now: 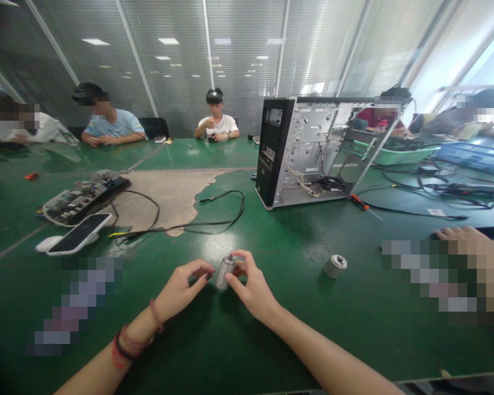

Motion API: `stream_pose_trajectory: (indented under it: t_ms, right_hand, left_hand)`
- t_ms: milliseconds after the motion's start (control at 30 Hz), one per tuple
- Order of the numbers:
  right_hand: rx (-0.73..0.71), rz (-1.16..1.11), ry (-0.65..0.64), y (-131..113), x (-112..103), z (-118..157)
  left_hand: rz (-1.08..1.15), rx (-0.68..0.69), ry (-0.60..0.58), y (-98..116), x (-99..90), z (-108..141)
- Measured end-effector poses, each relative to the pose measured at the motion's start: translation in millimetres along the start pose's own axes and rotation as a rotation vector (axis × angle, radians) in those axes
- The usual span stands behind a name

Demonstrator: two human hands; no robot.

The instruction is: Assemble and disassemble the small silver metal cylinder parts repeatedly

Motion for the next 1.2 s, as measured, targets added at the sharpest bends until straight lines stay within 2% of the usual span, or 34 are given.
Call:
stream_pose_trajectory:
  t_ms: [133, 267, 400, 867, 1200]
  right_hand:
    - [-0.26, 0.422, -0.048, 3.7, -3.6, 2.2]
    - [-0.323, 0.558, -0.11, 9.2, -1.7, 1.6]
    - [-0.297, 0.6, -0.142, 10.6, 0.8, 0.2]
    - [-0.238, 0.577, -0.119, 10.3, -0.3, -1.5]
    - [-0.3, 0.6, -0.069, -1.9, 0.0, -1.4]
  left_hand:
    - [-0.003, 0.022, -0.001, 0.3, 0.1, 0.4]
    - [-0.019, 0.022, 0.001, 1.6, -1.3, 0.1]
    - [0.015, 0.05, -0.009, 3.5, -1.8, 0.6]
    - [0.01, 0.051, -0.013, 4.3, -1.7, 0.7]
    - [0.007, 0.069, -0.021, 6.5, -2.6, 1.7]
Point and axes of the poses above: each hand's wrist, its own z-axis away from the middle knuckle, its own x-axis out of the palm, y = z × x, the point moved 1 cm from there along -z, towards the middle knuckle, and after that the axes turned 8 degrees about x, right-handed, at the moved point
